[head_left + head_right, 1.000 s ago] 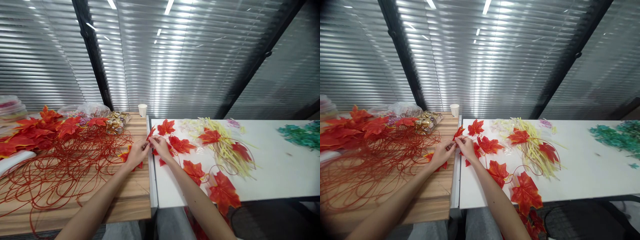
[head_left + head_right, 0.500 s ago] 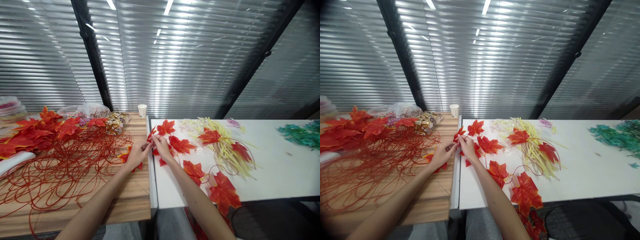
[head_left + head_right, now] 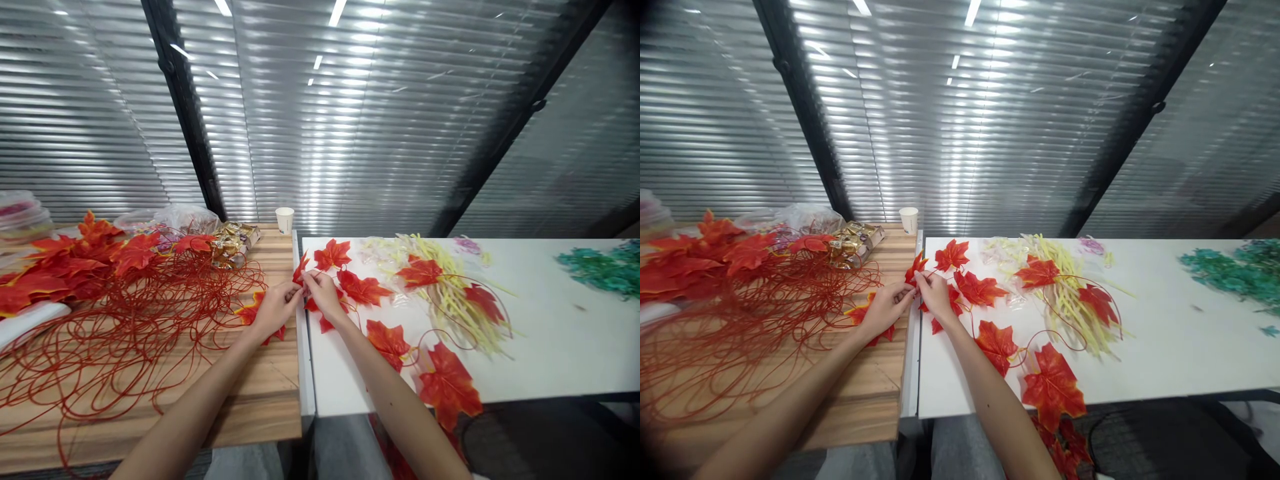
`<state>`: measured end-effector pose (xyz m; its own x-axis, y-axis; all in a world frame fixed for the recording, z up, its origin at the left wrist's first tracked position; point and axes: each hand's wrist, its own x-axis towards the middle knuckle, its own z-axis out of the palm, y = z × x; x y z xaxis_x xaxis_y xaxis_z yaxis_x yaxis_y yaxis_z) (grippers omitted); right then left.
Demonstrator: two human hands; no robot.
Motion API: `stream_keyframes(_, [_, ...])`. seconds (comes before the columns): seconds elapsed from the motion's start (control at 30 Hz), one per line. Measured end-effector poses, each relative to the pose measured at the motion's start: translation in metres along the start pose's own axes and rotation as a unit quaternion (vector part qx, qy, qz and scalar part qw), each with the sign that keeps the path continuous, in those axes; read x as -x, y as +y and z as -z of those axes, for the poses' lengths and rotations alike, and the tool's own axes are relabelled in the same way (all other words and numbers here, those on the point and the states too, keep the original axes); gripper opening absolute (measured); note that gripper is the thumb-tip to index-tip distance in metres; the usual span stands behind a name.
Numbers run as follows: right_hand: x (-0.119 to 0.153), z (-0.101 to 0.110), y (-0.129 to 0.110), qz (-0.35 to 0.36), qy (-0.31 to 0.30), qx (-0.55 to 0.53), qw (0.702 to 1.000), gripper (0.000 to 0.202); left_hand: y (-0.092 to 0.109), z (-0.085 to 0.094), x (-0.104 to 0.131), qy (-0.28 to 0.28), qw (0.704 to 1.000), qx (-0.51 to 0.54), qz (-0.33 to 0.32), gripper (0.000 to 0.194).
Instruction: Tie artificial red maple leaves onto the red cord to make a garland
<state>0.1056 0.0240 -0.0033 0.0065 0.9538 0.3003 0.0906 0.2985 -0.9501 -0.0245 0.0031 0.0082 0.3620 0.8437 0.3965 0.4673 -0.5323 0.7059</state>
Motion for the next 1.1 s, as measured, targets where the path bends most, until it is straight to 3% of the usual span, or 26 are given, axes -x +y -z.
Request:
stream_keyframes(0.27, [0.0015, -0.0034, 0.0037, 0.045, -0.035, 0.130, 0.990, 0.029, -0.0075, -0.0052, 0.0004, -0.020, 0.999, -0.046, -0.006, 0.022])
stream_keyframes(1.1, [0.0009, -0.0021, 0.0052, 0.061, -0.055, 0.180, 0.980, 0.030, -0.0051, -0.0027, -0.0002, -0.041, 0.998, -0.056, -0.005, 0.021])
